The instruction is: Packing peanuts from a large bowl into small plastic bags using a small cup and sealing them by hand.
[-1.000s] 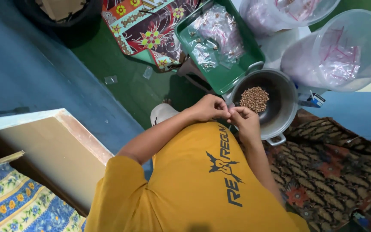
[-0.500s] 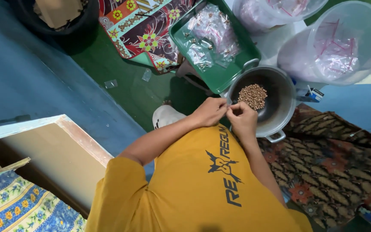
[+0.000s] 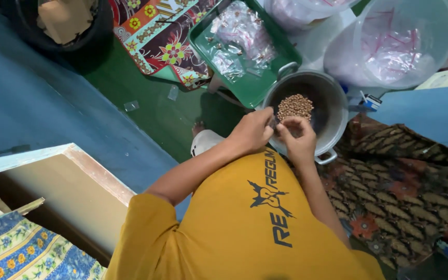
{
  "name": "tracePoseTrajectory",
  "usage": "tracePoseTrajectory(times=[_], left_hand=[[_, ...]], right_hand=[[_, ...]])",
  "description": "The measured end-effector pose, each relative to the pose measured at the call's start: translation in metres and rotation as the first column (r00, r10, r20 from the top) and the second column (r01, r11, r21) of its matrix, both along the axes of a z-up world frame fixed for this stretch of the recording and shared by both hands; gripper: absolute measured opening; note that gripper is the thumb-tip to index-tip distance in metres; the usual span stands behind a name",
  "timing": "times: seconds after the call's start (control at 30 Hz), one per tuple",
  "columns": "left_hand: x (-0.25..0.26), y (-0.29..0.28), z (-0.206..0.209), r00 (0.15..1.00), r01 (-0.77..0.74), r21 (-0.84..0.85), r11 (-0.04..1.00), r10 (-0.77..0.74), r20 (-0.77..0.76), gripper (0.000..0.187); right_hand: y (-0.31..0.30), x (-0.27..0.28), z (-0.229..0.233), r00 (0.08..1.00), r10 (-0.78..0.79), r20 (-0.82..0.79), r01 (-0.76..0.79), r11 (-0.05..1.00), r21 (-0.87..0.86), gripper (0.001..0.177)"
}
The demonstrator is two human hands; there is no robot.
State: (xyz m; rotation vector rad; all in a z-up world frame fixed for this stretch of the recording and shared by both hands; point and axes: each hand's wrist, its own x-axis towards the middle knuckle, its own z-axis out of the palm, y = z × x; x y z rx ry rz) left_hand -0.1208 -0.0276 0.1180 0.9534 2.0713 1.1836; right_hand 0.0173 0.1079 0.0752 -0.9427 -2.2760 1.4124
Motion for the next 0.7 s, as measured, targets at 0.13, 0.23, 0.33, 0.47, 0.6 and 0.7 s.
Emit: tracePoseTrajectory(times=[0.13,0.23,0.33,0.47,0.6,0.7], left_hand=[[0.009,0.004,0.021,0.983,-0.066,0.136,0.989,0.041,0.179,0.012],[0.013,0.013,0.005,0.921,-0.098,0.168,0.981,0.025,0.39,0.017],[0.017,0.019,-0.02,0.848,-0.136,0.202,0.97,0.009,0.53,0.016],[0.02,0.019,-0.04,0.768,-0.228,0.226,0.947,0.032,0.64,0.013],[0.013,0.006,-0.044,0.764,-0.235,0.245,0.941,0.023,0.644,0.018],[0.002,-0.009,-0.046,0.752,-0.251,0.145,0.957,0.099,0.652,0.021]], right_hand=[[0.01,0.008,0.0,0.997,-0.076,-0.027,0.032,0.678,-0.735,0.056],[0.026,0.021,-0.016,0.993,-0.101,-0.062,-0.011,0.436,-0.9,0.043],[0.046,0.041,-0.061,0.971,-0.231,-0.065,0.02,0.346,-0.938,0.019],[0.062,0.054,-0.085,0.937,-0.344,-0.062,0.081,0.385,-0.919,0.01],[0.066,0.046,-0.054,0.913,-0.402,-0.063,0.107,0.385,-0.917,0.009],[0.082,0.041,-0.033,0.882,-0.455,-0.119,0.149,0.51,-0.847,0.006]])
